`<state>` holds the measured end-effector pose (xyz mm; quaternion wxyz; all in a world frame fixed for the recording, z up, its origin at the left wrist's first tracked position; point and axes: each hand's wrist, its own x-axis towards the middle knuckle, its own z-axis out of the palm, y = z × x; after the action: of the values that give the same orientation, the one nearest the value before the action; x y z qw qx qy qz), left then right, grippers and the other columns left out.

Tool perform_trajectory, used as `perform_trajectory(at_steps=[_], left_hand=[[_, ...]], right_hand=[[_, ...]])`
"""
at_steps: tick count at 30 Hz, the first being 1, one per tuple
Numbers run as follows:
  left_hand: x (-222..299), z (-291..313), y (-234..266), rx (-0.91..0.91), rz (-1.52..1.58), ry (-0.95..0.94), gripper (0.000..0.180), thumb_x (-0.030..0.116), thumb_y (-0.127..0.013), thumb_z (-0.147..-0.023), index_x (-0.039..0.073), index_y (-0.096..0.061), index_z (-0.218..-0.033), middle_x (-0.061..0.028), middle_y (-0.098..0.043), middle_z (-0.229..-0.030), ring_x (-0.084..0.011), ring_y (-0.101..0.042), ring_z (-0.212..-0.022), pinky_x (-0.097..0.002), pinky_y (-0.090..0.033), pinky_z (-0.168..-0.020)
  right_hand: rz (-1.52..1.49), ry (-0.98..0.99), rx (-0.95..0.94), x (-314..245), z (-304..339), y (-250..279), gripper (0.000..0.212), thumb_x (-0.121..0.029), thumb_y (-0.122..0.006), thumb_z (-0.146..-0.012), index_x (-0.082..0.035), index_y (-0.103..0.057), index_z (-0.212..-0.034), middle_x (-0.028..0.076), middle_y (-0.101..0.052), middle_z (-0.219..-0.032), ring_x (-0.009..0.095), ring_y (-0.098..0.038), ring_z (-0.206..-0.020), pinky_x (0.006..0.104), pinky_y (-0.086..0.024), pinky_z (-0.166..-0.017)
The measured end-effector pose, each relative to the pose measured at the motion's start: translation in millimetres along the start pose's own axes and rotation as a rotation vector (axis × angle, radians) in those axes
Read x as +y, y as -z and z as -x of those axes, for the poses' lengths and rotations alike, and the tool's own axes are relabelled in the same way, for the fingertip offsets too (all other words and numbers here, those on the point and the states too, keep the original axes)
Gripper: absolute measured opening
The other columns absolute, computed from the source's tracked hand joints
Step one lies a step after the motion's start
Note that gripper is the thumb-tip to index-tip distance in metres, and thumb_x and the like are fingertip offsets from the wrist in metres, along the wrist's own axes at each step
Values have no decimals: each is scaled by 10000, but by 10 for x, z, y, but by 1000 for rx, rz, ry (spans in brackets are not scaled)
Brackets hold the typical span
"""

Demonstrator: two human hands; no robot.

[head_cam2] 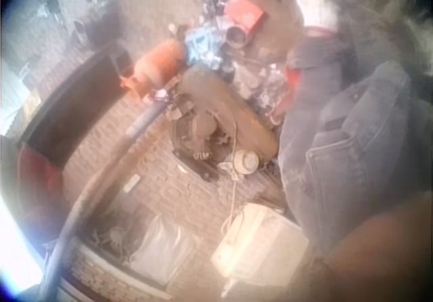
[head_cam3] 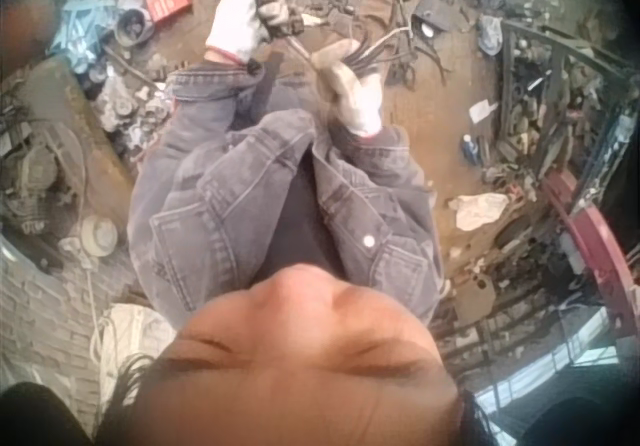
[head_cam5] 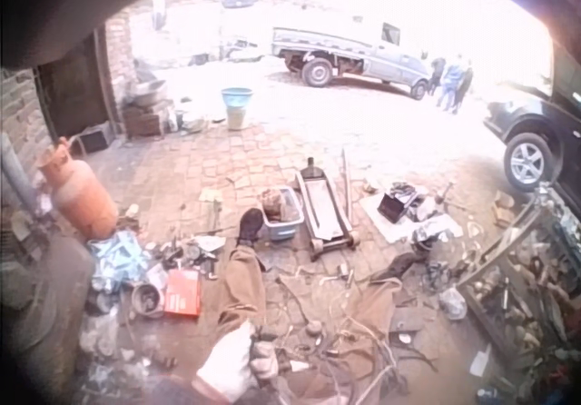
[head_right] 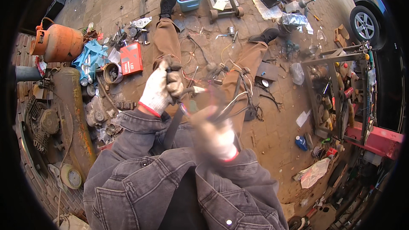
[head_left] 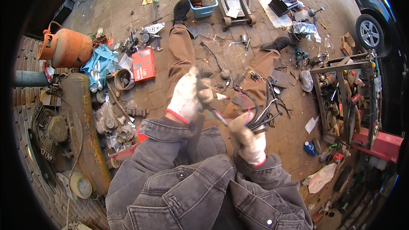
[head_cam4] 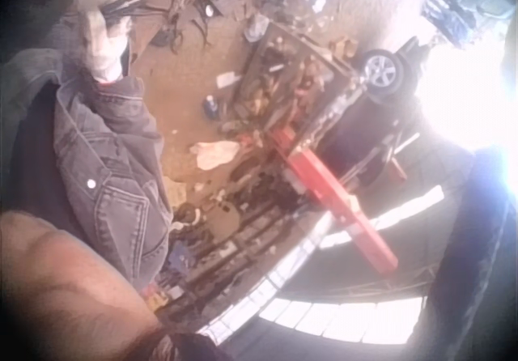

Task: The person sits on the ground and works on a bundle of wires. They strip the outer insulation with pliers, separate individual wires, and use a screwdriver to adjust or connect components. The person continues to strip and arrange the wires throughout the clip.

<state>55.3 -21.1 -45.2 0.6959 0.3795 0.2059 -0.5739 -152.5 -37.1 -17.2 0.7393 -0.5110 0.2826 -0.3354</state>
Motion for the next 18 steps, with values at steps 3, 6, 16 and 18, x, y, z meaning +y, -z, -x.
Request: perform_trajectory(at_steps=[3, 6, 16, 18], left_hand=[[271, 6, 194, -154, -87, -319, 384, 475, -467, -1071, 95, -508, -1028, 19, -418, -652, -104, -340, -458, -295, -288, -433], [727, -116, 321, 38, -21, -554, 331, 463, -470, -1073, 154, -486, -955, 60, -377, -616, -70, -249, -419, -275, -212, -392], [1846, -482, 1505, 226, 144, -559, 537, 494, -465, -1044, 174, -367, -624, 45, -233, -482, -124, -185, -381, -296, -147, -393], [1976, -508, 1737, 230, 209, -600, 586, 576, -415, -1042, 169, -350, -625, 38, -220, -479, -127, -155, -399, -307, -138, -398]], right_hand=[[-376, -98, 76, -212, -133, 234, 214, -205, -493, -1056, -66, -652, -1087, -5, -553, -700, 110, -471, -505, 262, -430, -481], [-647, -21, 72, -445, -346, 560, 247, -251, -508, -1058, -65, -658, -1117, -84, -330, -500, 73, -278, -359, 258, -261, -357], [-719, 46, 342, -876, -591, 1039, 367, -301, -446, -1084, -19, -662, -1177, -73, -269, -496, 93, -266, -334, 270, -305, -277], [-679, 104, 573, -905, -661, 1116, 288, -188, -497, -1055, 50, -640, -1132, -75, -279, -514, 57, -225, -349, 220, -277, -306]])
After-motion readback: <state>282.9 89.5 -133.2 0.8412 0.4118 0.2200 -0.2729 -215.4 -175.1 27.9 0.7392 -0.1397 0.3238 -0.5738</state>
